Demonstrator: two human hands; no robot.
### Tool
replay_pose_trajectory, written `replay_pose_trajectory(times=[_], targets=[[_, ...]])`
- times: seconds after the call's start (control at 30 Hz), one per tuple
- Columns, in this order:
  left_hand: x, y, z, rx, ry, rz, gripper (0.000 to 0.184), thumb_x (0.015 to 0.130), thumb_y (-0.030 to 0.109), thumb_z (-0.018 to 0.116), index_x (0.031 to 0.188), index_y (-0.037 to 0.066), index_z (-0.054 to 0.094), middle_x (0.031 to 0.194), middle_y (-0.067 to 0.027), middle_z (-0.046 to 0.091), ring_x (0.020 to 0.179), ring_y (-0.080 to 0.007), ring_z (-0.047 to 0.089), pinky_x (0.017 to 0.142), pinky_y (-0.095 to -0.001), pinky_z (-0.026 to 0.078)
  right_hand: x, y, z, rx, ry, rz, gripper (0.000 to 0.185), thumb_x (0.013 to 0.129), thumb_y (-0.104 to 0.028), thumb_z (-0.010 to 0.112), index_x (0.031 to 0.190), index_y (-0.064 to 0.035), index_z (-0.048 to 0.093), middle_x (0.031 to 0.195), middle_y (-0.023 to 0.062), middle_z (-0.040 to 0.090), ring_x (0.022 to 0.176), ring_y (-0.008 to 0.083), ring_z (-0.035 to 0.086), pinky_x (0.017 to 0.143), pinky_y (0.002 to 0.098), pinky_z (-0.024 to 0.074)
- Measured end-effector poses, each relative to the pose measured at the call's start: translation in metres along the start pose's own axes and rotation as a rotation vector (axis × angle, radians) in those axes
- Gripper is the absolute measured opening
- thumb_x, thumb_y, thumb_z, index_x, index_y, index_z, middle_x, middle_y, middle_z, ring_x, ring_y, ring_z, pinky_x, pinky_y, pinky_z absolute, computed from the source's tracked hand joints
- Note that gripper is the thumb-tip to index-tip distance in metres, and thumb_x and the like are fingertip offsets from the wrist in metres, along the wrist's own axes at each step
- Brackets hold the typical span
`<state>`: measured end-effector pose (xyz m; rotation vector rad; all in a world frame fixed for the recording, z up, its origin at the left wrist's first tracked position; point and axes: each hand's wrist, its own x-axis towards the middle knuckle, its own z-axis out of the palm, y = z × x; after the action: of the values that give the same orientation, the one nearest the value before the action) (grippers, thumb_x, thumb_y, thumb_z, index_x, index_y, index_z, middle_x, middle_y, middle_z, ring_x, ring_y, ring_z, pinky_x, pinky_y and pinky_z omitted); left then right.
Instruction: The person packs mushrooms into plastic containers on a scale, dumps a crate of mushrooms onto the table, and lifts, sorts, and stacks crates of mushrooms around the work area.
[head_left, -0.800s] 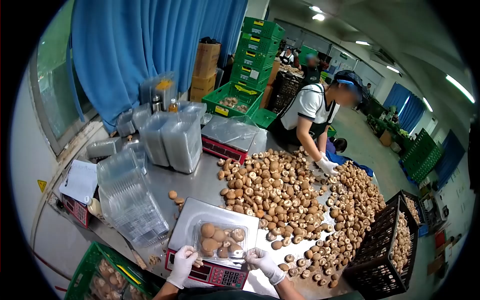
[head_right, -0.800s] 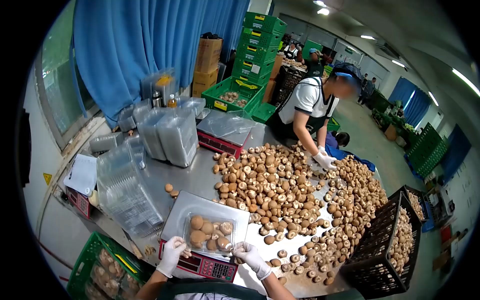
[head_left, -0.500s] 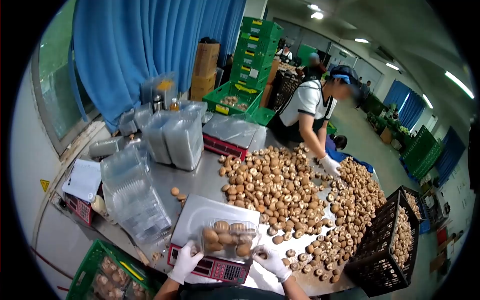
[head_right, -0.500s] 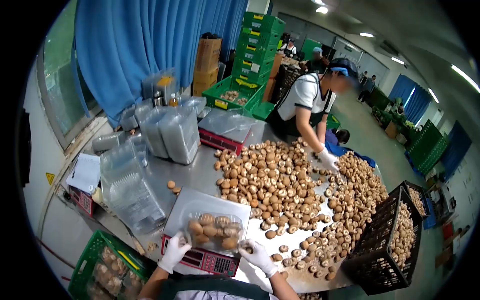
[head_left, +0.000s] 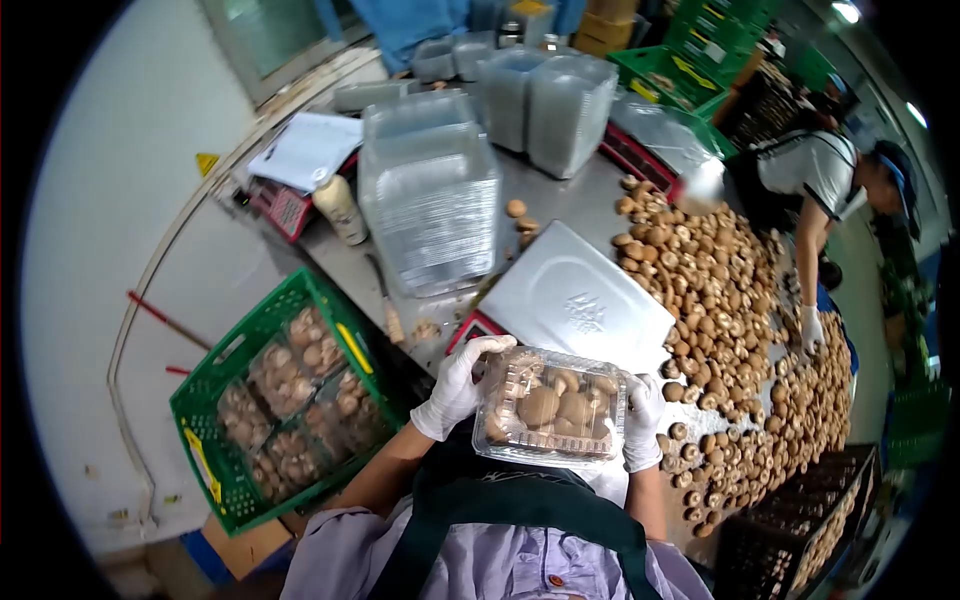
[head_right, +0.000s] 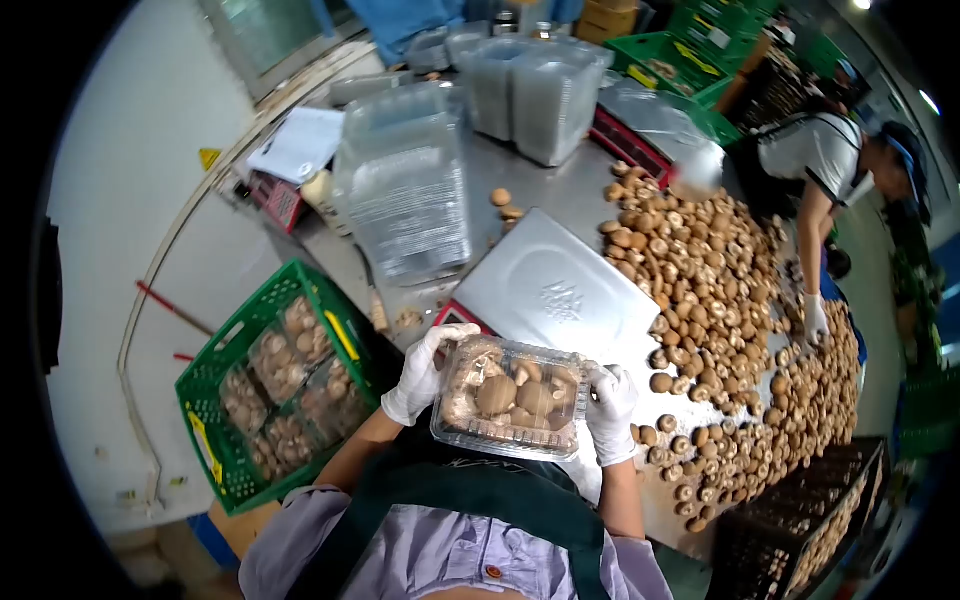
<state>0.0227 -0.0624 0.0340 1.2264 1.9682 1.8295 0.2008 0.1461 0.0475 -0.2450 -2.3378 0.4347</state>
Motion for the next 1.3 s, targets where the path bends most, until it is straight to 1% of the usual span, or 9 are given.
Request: replay_pose_trajectory(times=[0.23,0.3,0.37,0.5,0.63,0.83,1.07,1.23,1.3], targets=[[-0.034,0.017,-0.047,-0.537,0.016,-0.172,0.060,0.083,0.012,0.064,0.133,0.000,0.034,0.126,-0.0148,0.049,0.115,-0.0228,0.049,0.100,-0.0352,0.039,-0.014,-0.039,0.068,0.577,-0.295,0.328,0.018,0.067,0.001,0.066,0.083,-0.0058,0.060,0.069,0.0085,0.054,0.062,0.0224,0.053,0.052,0.0321,0.0398],[-0.047,-0.001,-0.057,-0.200,0.038,0.040,0.060,0.082,0.012,0.065,0.132,0.000,0.035,0.127,-0.0129,0.048,0.115,-0.0231,0.048,0.100,-0.0347,0.037,-0.018,-0.058,0.085,0.534,-0.414,0.108,0.017,0.067,-0.002,0.067,0.083,-0.0062,0.060,0.070,0.0082,0.055,0.063,0.0220,0.053,0.053,0.0322,0.0409],[-0.069,0.012,-0.054,-0.904,0.281,-0.247,0.067,0.075,0.022,0.072,0.131,0.003,0.038,0.124,-0.0081,0.050,0.116,-0.0207,0.046,0.099,-0.0337,0.038,-0.021,-0.074,0.095,0.336,-0.515,-0.257,0.018,0.068,-0.008,0.071,0.083,-0.0070,0.060,0.073,0.0076,0.058,0.064,0.0212,0.055,0.054,0.0322,0.0431],[-0.117,-0.007,-0.084,-1.175,0.447,-0.401,0.053,0.073,0.030,0.069,0.118,0.007,0.051,0.104,-0.0052,0.057,0.102,-0.0188,0.054,0.088,-0.0386,0.045,-0.009,-0.131,0.114,0.797,-0.834,0.296,0.025,0.073,-0.019,0.075,0.094,-0.0082,0.065,0.074,0.0046,0.062,0.066,0.0124,0.058,0.056,0.0259,0.0473],[-0.135,0.032,-0.146,-0.920,0.995,-0.626,0.028,0.083,0.029,0.060,0.100,0.007,0.056,0.074,-0.0045,0.054,0.067,-0.0208,0.058,0.069,-0.0368,0.052,0.015,-0.162,0.117,0.709,-1.040,0.057,0.026,0.078,-0.010,0.070,0.102,-0.0064,0.063,0.085,0.0064,0.066,0.061,0.0086,0.057,0.056,0.0210,0.0470],[-0.246,0.005,-0.243,-0.569,1.215,-0.716,0.040,0.082,0.026,0.063,0.111,-0.002,0.057,0.101,-0.0075,0.061,0.088,-0.0183,0.058,0.078,-0.0313,0.049,0.009,-0.153,0.127,0.737,-0.991,0.180,0.022,0.080,-0.008,0.067,0.102,-0.0048,0.063,0.097,0.0051,0.068,0.062,0.0086,0.058,0.061,0.0204,0.0487],[-0.277,-0.021,-0.259,-0.198,1.108,-1.260,0.062,0.076,0.039,0.069,0.120,-0.002,0.053,0.119,-0.0136,0.054,0.111,-0.0241,0.048,0.091,-0.0337,0.041,-0.005,-0.140,0.129,0.679,-1.011,0.323,0.016,0.082,-0.009,0.066,0.098,-0.0051,0.065,0.088,0.0046,0.069,0.063,0.0068,0.059,0.061,0.0202,0.0488],[-0.285,-0.086,-0.250,-0.094,0.812,-1.305,0.076,0.071,0.051,0.070,0.121,-0.004,0.052,0.118,-0.0132,0.056,0.112,-0.0242,0.048,0.096,-0.0363,0.034,0.001,-0.149,0.122,0.634,-0.972,0.298,0.014,0.085,-0.014,0.061,0.097,-0.0080,0.066,0.083,0.0058,0.068,0.067,0.0143,0.065,0.063,0.0245,0.0504],[-0.299,-0.116,-0.251,-0.275,0.830,-1.011,0.036,0.078,0.035,0.069,0.094,0.005,0.059,0.074,-0.0055,0.061,0.058,-0.0160,0.055,0.051,-0.0296,0.043,0.002,-0.147,0.119,0.547,-0.974,0.210,0.017,0.087,-0.022,0.058,0.097,-0.0111,0.065,0.083,0.0086,0.067,0.068,0.0212,0.065,0.065,0.0290,0.0511]])
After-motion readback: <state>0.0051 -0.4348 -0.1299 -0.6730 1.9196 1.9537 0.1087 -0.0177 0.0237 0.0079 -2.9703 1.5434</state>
